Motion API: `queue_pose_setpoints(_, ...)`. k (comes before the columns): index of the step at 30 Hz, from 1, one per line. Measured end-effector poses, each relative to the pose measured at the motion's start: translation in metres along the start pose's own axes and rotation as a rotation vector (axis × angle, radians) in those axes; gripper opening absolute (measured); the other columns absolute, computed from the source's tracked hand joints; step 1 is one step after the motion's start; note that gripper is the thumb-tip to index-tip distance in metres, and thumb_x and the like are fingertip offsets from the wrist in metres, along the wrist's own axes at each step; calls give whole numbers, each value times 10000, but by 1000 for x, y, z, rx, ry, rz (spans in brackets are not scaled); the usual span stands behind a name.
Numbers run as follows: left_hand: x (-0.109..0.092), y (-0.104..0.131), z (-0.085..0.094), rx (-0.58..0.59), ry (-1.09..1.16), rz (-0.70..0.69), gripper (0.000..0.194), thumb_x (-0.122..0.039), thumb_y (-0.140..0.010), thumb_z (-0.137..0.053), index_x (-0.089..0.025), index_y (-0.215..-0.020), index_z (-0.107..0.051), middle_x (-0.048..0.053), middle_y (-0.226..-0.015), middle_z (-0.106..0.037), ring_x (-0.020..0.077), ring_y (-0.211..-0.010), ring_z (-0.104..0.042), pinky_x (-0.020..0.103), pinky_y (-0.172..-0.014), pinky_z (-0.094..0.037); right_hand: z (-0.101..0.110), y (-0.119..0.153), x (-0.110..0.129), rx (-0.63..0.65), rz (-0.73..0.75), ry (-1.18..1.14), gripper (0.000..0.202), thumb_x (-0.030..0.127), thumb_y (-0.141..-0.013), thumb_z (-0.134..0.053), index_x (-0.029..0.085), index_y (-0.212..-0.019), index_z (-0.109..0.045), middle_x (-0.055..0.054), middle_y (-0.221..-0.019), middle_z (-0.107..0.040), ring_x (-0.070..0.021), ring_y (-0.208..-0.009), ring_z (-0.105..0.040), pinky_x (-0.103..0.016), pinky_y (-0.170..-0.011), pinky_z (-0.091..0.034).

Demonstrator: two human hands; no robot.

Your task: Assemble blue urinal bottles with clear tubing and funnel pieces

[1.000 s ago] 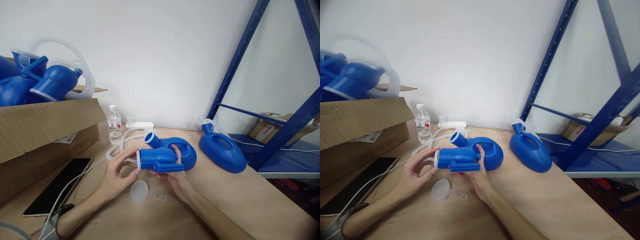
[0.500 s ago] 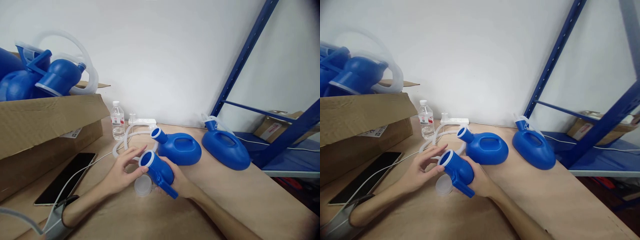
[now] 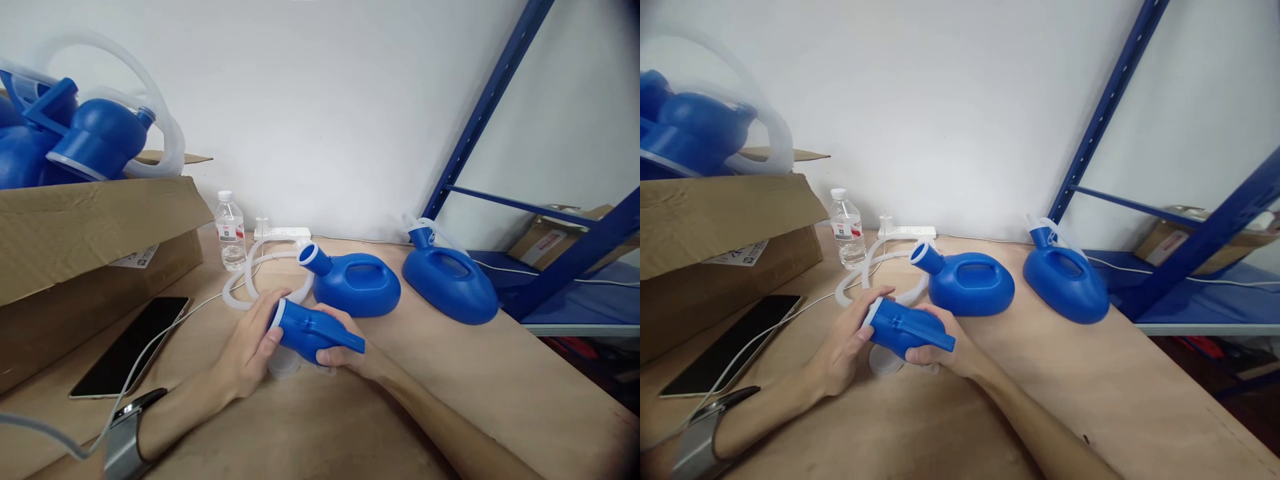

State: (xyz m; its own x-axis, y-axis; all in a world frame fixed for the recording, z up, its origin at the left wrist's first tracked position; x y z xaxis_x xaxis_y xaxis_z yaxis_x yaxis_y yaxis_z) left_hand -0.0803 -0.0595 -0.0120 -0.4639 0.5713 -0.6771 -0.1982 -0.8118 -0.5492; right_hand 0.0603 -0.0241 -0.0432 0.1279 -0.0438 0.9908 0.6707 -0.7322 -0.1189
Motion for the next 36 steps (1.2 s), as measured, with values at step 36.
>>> queue_pose_setpoints(36,-15,2,-34,612,-322,-203,531,-502,-850,-718,-293,-1335,-659,91,-1187,-696,306,-1088,-674,418,-963,-535,100,18,-18,-229,-98,-42,685,376,-621,-904,269,-1256,-671,-67,-1206,-696,-300,-1042,-686,-476,-864,-566)
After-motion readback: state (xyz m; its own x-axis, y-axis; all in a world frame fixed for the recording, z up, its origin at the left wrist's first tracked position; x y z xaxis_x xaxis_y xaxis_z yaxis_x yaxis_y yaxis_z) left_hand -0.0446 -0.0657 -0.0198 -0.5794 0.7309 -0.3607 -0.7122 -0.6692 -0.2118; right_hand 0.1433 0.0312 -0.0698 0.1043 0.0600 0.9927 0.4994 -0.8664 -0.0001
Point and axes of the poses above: each hand's wrist, its own y-axis away from the middle knuckle, its own z-axis out of the back of the hand, x = y × z, the point moved 10 cm from there along -y, towards the middle knuckle
